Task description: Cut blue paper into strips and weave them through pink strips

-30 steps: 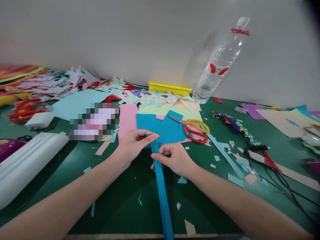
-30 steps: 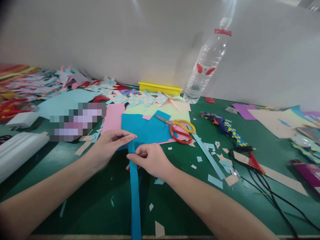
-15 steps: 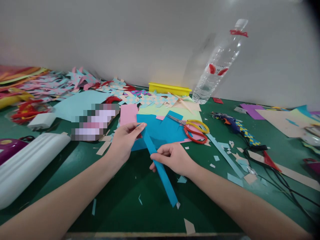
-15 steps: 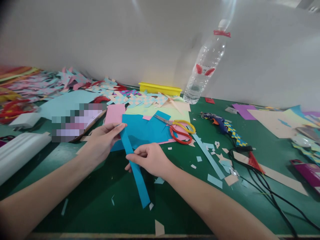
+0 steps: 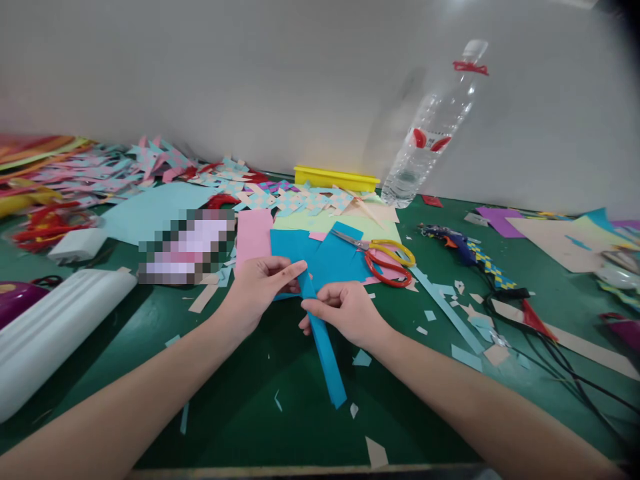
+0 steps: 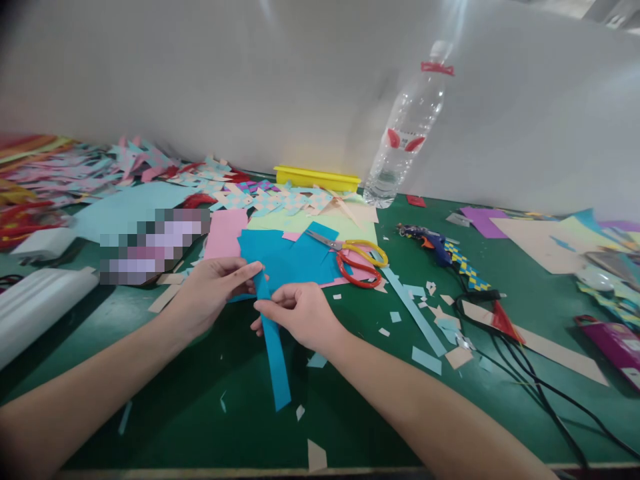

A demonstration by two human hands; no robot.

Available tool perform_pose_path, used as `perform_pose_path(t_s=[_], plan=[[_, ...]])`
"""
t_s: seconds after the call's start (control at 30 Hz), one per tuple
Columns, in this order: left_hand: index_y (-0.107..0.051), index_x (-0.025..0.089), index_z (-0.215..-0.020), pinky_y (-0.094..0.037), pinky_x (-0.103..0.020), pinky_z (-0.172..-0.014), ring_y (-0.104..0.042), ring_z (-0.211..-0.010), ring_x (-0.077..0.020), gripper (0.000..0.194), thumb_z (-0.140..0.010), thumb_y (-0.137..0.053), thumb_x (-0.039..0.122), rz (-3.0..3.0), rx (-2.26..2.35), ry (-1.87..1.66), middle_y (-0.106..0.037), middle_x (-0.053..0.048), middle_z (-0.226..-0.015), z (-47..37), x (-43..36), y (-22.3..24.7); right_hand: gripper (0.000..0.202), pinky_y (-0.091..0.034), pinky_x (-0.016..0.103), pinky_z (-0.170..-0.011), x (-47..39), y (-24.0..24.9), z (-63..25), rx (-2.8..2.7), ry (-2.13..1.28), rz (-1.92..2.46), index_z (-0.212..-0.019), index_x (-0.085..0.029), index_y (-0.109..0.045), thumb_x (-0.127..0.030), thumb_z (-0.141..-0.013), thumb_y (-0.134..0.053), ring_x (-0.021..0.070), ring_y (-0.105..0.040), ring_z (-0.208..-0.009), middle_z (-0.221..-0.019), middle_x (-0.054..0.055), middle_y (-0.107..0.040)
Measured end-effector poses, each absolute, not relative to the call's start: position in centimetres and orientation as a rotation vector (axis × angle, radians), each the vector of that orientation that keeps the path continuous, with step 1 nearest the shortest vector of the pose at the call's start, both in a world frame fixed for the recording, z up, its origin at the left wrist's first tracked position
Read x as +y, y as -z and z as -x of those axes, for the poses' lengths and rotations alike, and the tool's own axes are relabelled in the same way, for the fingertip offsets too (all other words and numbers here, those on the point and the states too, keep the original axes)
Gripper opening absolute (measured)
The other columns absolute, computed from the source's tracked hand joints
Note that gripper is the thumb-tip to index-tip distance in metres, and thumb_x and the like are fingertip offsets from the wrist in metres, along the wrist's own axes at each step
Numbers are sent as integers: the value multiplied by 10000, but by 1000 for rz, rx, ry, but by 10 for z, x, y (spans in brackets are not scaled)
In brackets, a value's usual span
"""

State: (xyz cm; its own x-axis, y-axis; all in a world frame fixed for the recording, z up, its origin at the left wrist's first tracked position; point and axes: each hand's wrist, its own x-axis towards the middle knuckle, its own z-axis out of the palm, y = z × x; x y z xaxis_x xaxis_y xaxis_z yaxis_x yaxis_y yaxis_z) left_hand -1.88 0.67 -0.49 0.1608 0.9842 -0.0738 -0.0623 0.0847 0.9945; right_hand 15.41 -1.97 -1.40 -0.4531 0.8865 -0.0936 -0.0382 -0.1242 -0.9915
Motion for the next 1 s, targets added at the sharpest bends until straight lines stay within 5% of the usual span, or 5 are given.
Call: perform_pose_path(t_s=[0.67,1.0], plan=[[-651,163,-610,-491,-265,-603,-550,-572,-136,321,-730,-704,456,-1323,1179,-1014,-602,-14,-581,19,11,9,361,-547,279,-564,-21,12,-152,-1436,-1696,1019,-627,-178,-524,-470,-682,-729,193,-702,-628,-642,43,-710],[-597,174,-553,-404,-239,-550,-498,-565,-126,326,-738,-699,422,-1447,1164,-970,-581,0,-570,16,3,-2,338,-553,297,-628,-19,12,-155,-1456,-1664,988,-756,-151,-626,-489,-772,-640,200,-715,-697,-777,73,-742]])
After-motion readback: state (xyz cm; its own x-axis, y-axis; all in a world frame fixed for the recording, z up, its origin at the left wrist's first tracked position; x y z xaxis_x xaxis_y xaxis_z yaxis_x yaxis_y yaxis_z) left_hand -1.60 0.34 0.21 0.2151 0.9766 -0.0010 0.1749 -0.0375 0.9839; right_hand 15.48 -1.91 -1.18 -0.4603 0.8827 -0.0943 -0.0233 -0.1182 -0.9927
